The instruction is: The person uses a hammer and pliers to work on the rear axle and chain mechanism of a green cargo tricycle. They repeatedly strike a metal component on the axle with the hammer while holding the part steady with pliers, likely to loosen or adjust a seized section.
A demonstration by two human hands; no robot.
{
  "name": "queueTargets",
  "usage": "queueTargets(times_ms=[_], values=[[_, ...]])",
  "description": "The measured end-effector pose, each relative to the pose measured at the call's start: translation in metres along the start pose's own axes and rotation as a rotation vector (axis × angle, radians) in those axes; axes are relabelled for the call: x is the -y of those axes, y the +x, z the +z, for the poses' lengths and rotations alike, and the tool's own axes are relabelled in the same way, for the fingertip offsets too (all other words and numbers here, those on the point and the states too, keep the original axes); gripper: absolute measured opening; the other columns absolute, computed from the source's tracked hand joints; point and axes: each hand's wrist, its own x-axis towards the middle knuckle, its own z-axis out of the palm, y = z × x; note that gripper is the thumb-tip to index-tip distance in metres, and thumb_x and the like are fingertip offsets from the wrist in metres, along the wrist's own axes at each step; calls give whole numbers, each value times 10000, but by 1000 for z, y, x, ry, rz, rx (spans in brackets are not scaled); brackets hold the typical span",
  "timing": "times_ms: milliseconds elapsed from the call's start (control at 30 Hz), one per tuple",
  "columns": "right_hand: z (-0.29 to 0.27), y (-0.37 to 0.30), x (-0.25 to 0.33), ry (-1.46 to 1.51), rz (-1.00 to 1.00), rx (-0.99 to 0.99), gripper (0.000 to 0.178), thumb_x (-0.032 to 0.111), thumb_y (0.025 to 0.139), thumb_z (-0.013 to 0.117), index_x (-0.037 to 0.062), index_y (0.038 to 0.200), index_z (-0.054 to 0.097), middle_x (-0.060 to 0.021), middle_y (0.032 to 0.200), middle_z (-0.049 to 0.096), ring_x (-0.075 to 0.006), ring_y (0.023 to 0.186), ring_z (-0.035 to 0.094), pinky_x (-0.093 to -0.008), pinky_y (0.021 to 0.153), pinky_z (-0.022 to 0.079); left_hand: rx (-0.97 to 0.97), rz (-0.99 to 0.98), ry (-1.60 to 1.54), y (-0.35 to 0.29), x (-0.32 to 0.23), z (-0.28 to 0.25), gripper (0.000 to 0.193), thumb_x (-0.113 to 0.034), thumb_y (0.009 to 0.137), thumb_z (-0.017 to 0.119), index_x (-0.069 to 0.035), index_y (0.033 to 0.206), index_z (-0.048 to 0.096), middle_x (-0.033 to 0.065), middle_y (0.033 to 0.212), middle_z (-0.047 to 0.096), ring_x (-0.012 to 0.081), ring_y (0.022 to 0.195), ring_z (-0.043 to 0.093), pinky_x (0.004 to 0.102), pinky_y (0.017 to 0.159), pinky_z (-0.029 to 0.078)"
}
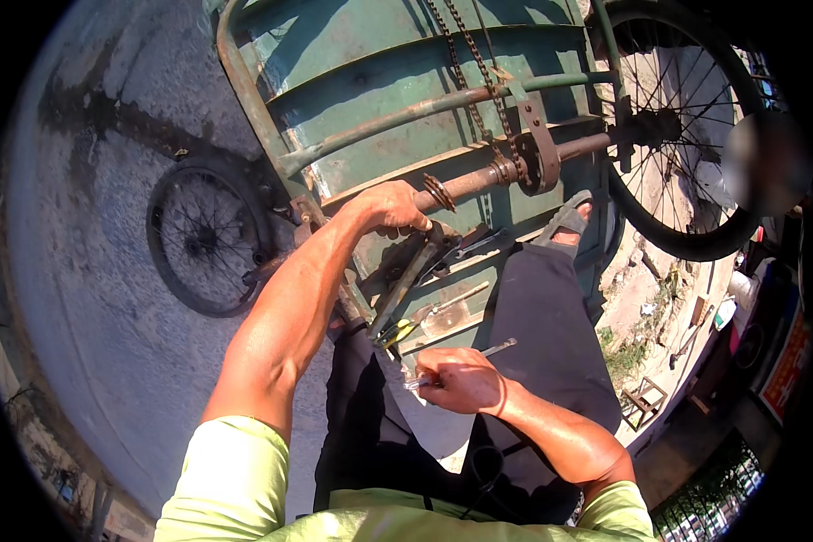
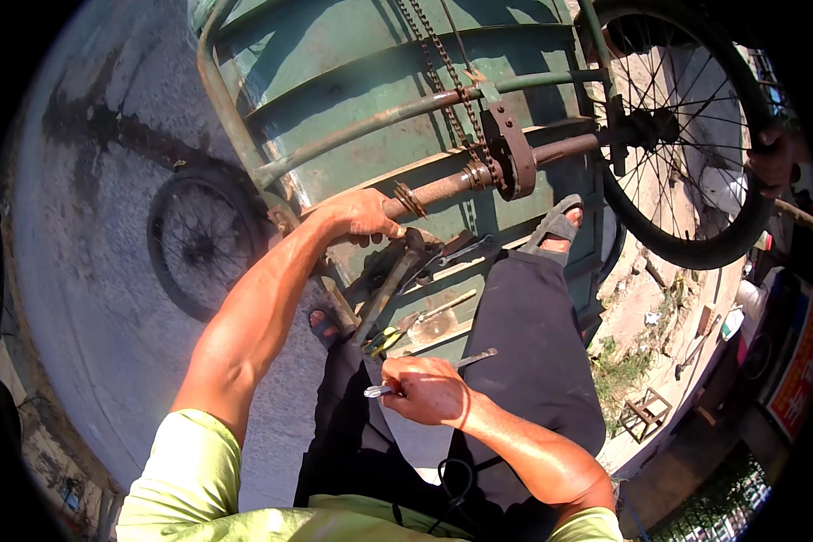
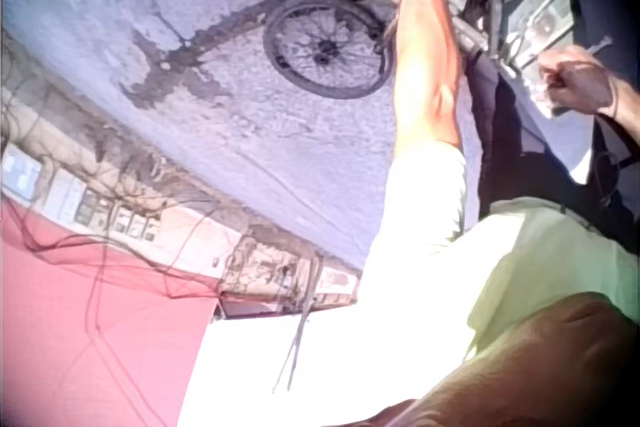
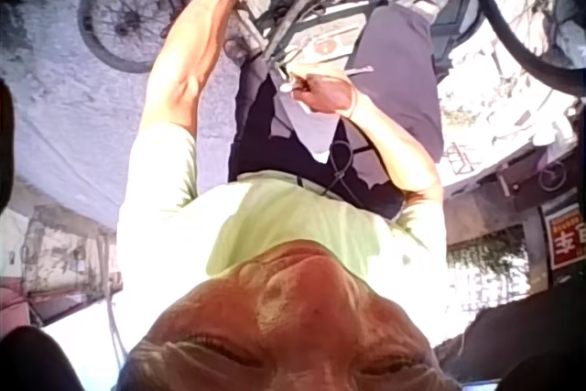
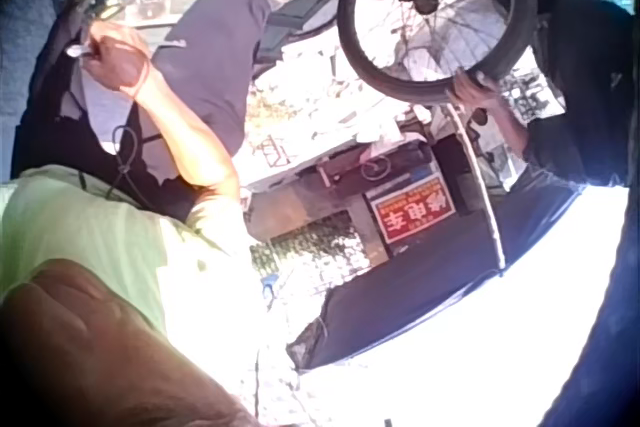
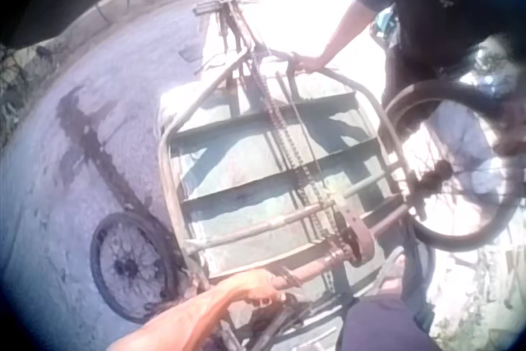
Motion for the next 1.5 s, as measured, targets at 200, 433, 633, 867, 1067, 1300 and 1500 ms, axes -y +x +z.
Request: queueTargets(times_ms=[200,433,633,867,1067,1300,1500], values=[[-6,0,3,2,77,50,223,208,812,740,65,827,571,-102,751,622,-348,729,647,-461,630,490,-388,11,226,-7,-5,25,345,-228,828,712,-106,1150,723,198,1029,747,381,1039,703,484,913,542],[-8,1,3,-18,24,0,218,165,782,746,64,837,562,-113,749,606,-344,717,635,-435,615,485,-588,25,378,-12,-1,43,308,-238,837,732,-88,1089,636,197,990,742,401,933,724,512,797,569],[-8,2,1,6,18,6,195,153,787,729,63,836,563,-118,744,599,-351,717,630,-438,619,486,-765,92,423,-13,-1,57,208,-154,838,673,-70,1025,634,194,893,724,381,865,745,501,755,583],[-10,3,2,3,18,4,188,152,789,728,66,841,569,-116,746,603,-350,718,632,-436,620,488,-627,59,348,-15,-5,46,310,-253,814,738,-65,1047,660,206,961,735,396,916,728,503,793,565],[-7,4,2,33,37,24,222,195,807,747,69,835,566,-108,748,620,-350,738,647,-460,634,489,-1,-22,39,8,-1,1,393,-311,821,782,-56,1116,738,206,926,742,332,847,729,408,776,569],[-10,5,-1,28,33,4,189,135,785,740,62,853,580,-116,749,604,-345,712,632,-433,623,491,-490,45,338,-6,-9,32,334,-208,824,705,-68,1126,689,244,1003,737,411,970,717,496,862,566],[-16,6,4,64,18,-27,190,98,775,741,53,842,569,-118,730,577,-341,679,604,-420,599,477,-575,87,342,-10,-5,39,286,-183,831,699,-72,1090,655,223,976,738,414,922,720,520,799,563]])
